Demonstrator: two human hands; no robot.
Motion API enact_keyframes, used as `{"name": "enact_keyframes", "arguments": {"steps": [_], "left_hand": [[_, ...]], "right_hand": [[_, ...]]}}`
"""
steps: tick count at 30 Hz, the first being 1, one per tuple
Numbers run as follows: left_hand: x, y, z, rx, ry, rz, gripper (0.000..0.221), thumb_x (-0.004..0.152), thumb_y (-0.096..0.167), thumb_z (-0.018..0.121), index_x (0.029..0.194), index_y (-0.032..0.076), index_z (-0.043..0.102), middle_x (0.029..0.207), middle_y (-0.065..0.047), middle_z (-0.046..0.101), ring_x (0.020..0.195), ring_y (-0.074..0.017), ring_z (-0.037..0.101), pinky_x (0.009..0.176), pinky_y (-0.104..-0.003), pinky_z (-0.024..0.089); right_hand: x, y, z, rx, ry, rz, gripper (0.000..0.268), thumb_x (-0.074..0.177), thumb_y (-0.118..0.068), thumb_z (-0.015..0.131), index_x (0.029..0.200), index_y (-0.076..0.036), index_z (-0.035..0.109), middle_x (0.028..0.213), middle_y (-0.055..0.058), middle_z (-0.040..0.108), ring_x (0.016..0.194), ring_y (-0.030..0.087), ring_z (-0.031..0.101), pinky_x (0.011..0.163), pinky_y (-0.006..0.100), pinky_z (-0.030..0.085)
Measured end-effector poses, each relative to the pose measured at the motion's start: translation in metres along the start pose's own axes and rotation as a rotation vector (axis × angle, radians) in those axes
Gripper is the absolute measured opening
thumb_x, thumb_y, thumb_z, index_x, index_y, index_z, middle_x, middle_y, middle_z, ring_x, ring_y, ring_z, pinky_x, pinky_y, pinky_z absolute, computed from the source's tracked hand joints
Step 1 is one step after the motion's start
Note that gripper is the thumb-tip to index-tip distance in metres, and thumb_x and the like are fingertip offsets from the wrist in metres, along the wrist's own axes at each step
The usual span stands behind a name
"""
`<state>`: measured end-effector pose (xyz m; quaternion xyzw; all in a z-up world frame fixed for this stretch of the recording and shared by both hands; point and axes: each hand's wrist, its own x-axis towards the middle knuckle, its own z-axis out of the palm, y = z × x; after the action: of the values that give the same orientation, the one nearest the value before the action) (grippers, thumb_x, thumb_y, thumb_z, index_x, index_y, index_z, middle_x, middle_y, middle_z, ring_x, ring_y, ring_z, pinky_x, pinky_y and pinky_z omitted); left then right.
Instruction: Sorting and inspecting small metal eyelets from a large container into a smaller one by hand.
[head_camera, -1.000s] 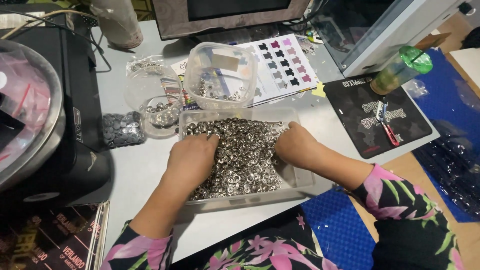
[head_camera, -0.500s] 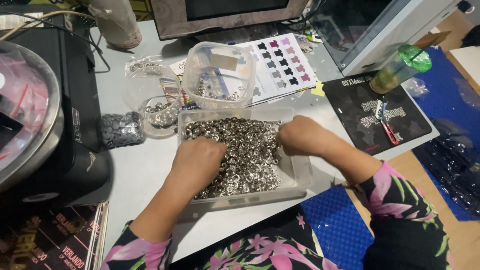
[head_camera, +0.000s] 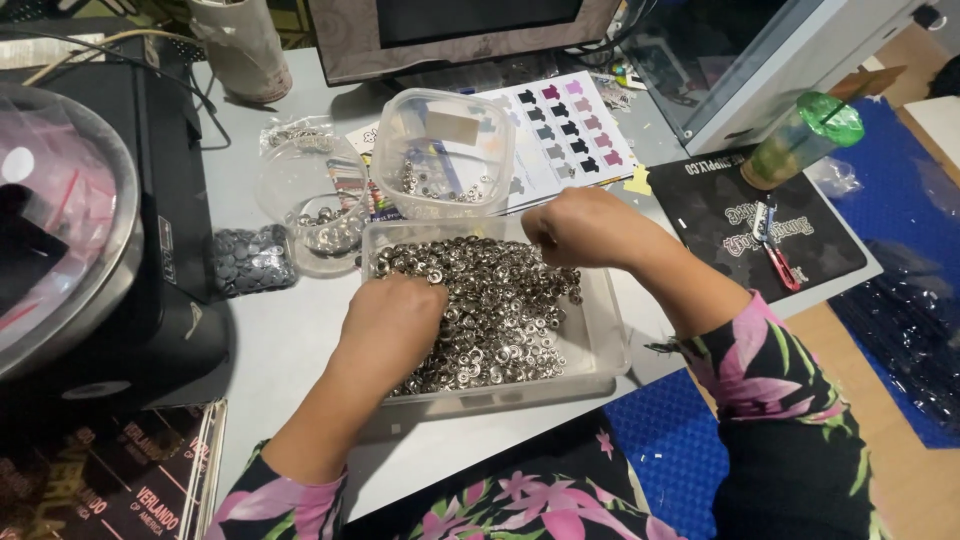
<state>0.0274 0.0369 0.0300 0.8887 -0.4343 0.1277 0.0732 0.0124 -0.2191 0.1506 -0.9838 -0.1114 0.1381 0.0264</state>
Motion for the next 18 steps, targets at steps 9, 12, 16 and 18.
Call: {"name": "enact_keyframes", "arguments": {"steps": [9, 12, 16, 18], "left_hand": [[0.002, 0.005, 0.002, 0.020, 0.089, 0.021, 0.019, 0.080, 0.007, 0.067, 0.065, 0.018, 0.071, 0.051, -0.001, 0.060, 0.052, -0.0211, 0.064, 0.047, -0.030, 0.050], [0.005, 0.004, -0.002, -0.029, 0.068, 0.019, 0.019, 0.082, 0.006, 0.067, 0.066, 0.014, 0.071, 0.051, -0.002, 0.061, 0.052, -0.0205, 0.064, 0.049, -0.029, 0.052], [0.005, 0.005, -0.004, 0.005, 0.099, 0.027, 0.017, 0.083, 0.005, 0.067, 0.070, 0.015, 0.073, 0.055, -0.004, 0.063, 0.054, -0.0229, 0.066, 0.048, -0.033, 0.053], [0.007, 0.005, -0.011, -0.065, 0.001, 0.046, 0.017, 0.083, 0.003, 0.065, 0.072, 0.010, 0.075, 0.059, -0.008, 0.067, 0.060, -0.0279, 0.070, 0.051, -0.037, 0.056]], "right_hand": [[0.025, 0.033, 0.002, 0.827, 0.032, -0.091, 0.015, 0.085, 0.004, 0.066, 0.094, 0.000, 0.078, 0.081, 0.016, 0.079, 0.066, 0.022, 0.074, 0.072, 0.034, 0.058], [0.034, 0.052, 0.019, 1.037, 0.031, -0.149, 0.017, 0.083, 0.008, 0.066, 0.096, 0.003, 0.077, 0.081, 0.017, 0.077, 0.063, 0.021, 0.072, 0.067, 0.032, 0.058], [0.053, 0.062, 0.030, 1.134, 0.084, -0.251, 0.023, 0.081, 0.009, 0.070, 0.103, 0.003, 0.073, 0.082, 0.016, 0.076, 0.061, 0.018, 0.071, 0.062, 0.029, 0.057], [0.073, 0.070, 0.041, 1.278, 0.230, -0.238, 0.017, 0.081, 0.012, 0.073, 0.095, 0.003, 0.073, 0.078, 0.017, 0.073, 0.054, 0.017, 0.065, 0.052, 0.027, 0.051]]}}
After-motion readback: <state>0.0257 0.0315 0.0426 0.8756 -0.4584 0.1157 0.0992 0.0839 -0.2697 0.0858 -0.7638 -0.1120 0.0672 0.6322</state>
